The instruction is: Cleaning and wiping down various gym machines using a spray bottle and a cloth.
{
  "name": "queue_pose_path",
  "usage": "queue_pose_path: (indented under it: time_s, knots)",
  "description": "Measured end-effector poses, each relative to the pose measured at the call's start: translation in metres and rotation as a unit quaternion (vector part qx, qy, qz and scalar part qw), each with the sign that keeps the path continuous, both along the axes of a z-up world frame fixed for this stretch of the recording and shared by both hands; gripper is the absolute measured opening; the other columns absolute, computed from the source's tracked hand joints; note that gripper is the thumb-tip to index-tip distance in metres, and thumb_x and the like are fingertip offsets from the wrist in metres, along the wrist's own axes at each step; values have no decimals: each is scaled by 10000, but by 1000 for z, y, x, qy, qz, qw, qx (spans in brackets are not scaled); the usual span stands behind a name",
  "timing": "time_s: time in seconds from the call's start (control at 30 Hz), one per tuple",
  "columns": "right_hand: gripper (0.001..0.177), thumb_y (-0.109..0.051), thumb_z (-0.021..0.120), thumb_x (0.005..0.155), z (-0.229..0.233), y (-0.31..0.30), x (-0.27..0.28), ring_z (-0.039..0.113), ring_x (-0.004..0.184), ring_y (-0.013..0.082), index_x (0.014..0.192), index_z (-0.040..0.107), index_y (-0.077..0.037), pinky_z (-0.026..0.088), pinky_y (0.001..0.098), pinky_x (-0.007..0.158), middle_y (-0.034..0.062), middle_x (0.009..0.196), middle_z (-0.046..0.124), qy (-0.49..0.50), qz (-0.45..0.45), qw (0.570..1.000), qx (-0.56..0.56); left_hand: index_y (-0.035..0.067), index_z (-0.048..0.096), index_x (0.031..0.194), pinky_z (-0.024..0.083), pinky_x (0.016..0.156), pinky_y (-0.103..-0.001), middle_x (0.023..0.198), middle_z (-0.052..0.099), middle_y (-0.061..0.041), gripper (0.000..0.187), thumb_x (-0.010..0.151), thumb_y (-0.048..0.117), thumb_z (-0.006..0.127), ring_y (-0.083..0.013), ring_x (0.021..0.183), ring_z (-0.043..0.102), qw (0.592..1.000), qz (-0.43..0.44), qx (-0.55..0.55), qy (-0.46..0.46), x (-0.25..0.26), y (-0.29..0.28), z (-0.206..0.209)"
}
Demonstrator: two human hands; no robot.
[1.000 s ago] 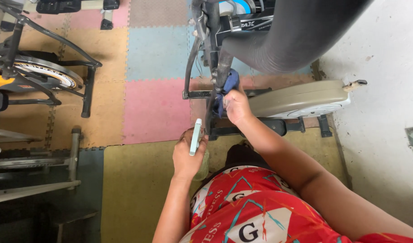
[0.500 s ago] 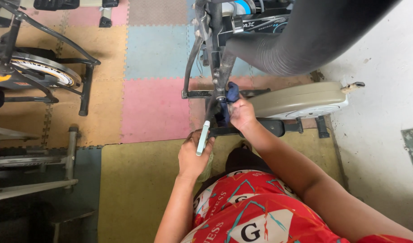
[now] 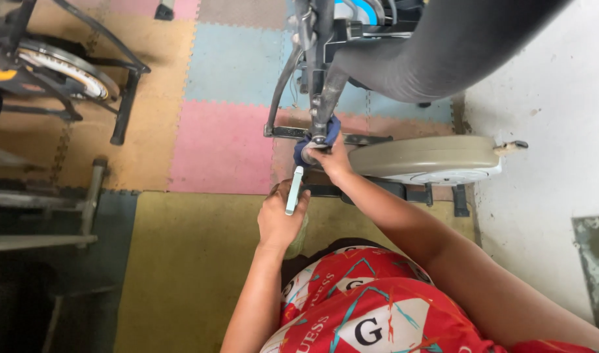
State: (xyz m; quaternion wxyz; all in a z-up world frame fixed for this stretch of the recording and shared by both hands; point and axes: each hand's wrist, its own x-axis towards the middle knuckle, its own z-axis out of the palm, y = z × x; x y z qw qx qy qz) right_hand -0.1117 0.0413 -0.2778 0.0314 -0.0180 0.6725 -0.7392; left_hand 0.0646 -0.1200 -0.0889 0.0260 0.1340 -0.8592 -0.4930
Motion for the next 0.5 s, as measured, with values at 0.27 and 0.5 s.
queue_pose_path:
  time_s: [0.27, 0.5]
  knots:
    - [707, 64, 793, 818, 5, 2, -1, 653, 1096, 173, 1403, 419, -70, 553, 333, 968, 46, 1217, 635, 63, -17, 997, 42, 136, 703, 1164, 560, 791, -509, 1089, 738, -150, 398, 865, 397, 724, -412, 930, 713, 992, 103, -16, -75, 21, 34, -29]
    - [602, 68, 801, 828, 29, -13, -9, 653, 1113, 152, 1322, 490, -78, 556, 335, 1014, 31, 1211, 635, 116, 18, 992, -46, 116, 687, 1189, 567, 752, -515, 1096, 728, -172, 394, 866, 338, 718, -430, 883, 713, 988, 143, -7, -55, 33, 42, -61]
